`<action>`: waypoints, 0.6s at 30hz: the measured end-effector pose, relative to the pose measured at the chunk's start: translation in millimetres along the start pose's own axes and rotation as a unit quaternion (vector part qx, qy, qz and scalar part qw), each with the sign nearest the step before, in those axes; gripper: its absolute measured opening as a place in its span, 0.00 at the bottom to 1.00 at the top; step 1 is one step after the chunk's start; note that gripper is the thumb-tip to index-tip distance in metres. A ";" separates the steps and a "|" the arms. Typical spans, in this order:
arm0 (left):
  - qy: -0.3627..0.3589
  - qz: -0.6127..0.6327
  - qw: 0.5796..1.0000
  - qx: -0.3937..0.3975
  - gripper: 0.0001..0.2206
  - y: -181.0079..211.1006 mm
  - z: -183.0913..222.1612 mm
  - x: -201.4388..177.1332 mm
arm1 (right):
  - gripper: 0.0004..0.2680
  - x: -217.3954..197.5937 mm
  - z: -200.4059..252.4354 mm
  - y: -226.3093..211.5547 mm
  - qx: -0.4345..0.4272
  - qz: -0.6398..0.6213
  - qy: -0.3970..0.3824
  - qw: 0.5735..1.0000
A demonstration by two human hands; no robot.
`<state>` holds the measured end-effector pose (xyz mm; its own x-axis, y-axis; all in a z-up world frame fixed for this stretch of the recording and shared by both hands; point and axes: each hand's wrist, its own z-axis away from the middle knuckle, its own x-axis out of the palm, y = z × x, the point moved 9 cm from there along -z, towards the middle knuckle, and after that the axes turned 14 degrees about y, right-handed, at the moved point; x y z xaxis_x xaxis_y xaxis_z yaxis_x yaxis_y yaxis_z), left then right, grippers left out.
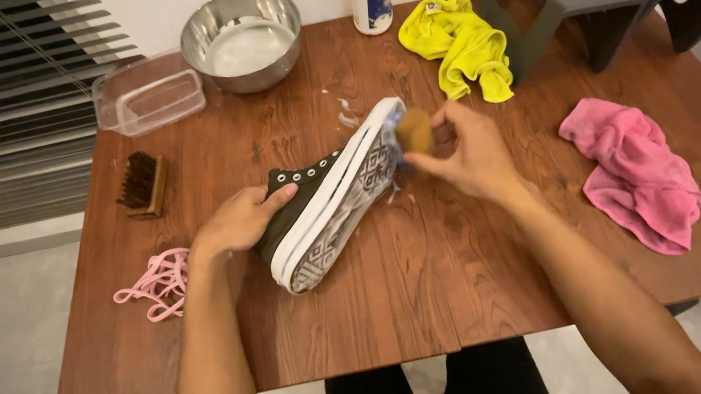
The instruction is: Scrubbing the white rubber foxing of a black high-top sneaker using a small brush and cleaning solution on a workbench.
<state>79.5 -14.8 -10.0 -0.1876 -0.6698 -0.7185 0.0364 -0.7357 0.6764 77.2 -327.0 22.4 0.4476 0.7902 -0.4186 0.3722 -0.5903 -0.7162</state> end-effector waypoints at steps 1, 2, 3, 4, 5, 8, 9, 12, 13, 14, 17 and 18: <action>0.002 0.001 1.000 0.001 0.25 5.8 1.2 -3.9 | 0.20 -1.8 -2.6 -1.7 -0.002 0.000 0.000 1.000; 0.000 -0.001 1.000 0.001 0.25 9.6 5.2 -6.7 | 0.19 -0.6 -1.1 -1.7 0.017 -0.033 -0.012 0.999; -0.001 -0.002 1.000 0.001 0.25 13.2 9.3 -9.4 | 0.19 0.6 0.5 -1.8 0.035 -0.066 -0.024 0.997; 0.002 -0.003 1.000 0.000 0.25 10.0 6.2 -8.9 | 0.19 4.0 -2.8 5.0 0.034 -0.068 -0.024 0.997; 0.002 -0.003 1.000 0.006 0.25 7.8 3.1 -7.9 | 0.19 0.9 -7.9 7.6 -0.007 -0.021 0.012 1.000; 0.000 -0.003 1.000 0.010 0.24 5.8 4.2 -5.7 | 0.19 -0.5 -6.3 5.9 -0.053 0.026 0.044 0.997; 0.003 -0.003 1.000 0.013 0.24 7.9 4.4 -7.1 | 0.20 -0.1 -5.6 2.5 -0.063 0.025 0.044 0.997; -0.007 0.001 1.000 0.014 0.26 -1.1 -4.0 -3.0 | 0.20 1.4 6.5 -18.0 -0.067 -0.014 -0.002 0.998; -0.006 0.002 1.000 0.013 0.26 -0.3 -3.5 -3.1 | 0.20 2.9 2.1 -6.5 -0.067 -0.015 -0.003 0.998; -0.005 -0.001 1.000 0.015 0.25 0.9 -2.3 -3.9 | 0.19 1.2 -2.2 5.5 -0.065 -0.010 0.018 0.998; 0.000 -0.001 1.000 0.013 0.25 -1.9 -2.5 -4.1 | 0.19 1.5 -7.1 23.0 -0.048 -0.001 0.039 0.998; 0.002 -0.002 1.000 0.012 0.25 -2.3 -5.0 -4.0 | 0.18 0.8 -8.3 27.9 -0.031 0.003 0.042 0.999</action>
<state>85.2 -10.9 -9.5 -0.1834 -0.6672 -0.7219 0.0122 -0.7359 0.6770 94.7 -344.3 6.7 0.5152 0.7716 -0.3730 0.4174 -0.6060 -0.6771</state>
